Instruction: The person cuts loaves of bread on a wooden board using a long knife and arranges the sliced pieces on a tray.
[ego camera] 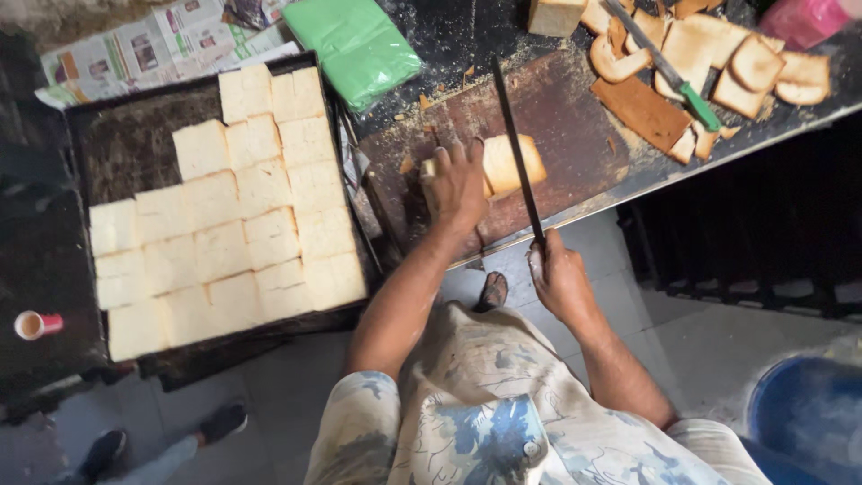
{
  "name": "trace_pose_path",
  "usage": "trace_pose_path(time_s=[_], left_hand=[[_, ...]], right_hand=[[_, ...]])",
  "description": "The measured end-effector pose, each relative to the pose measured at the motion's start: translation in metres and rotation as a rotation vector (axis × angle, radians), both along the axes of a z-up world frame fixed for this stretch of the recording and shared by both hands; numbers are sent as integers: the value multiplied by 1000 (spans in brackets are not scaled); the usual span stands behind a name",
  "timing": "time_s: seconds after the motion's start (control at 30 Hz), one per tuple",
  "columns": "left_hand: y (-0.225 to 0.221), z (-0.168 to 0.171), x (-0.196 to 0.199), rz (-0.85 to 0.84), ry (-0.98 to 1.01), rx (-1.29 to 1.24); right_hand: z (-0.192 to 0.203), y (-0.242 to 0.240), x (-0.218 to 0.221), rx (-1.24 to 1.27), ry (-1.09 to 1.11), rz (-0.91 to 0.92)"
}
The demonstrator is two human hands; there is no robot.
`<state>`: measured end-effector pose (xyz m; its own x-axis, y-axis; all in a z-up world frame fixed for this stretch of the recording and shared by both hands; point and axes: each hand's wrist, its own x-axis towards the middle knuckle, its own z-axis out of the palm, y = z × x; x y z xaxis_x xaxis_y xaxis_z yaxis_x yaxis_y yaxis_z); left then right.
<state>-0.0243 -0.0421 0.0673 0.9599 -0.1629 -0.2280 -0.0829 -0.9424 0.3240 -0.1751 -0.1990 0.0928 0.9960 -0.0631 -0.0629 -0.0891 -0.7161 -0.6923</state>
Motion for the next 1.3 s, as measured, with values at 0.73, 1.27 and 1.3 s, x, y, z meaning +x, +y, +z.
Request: trace_pose_path(time_s=[0.73, 1.27, 1.3], left_hand=[[83, -94, -83, 222, -325, -1014], [71, -80, -48, 143, -525, -1178], [66, -79, -42, 203, -528, -1135]], right_hand=[[-30, -20, 5, 79, 50, 229], [-3, 48, -16, -61, -89, 235], [-2, 53, -11, -98, -46, 238]])
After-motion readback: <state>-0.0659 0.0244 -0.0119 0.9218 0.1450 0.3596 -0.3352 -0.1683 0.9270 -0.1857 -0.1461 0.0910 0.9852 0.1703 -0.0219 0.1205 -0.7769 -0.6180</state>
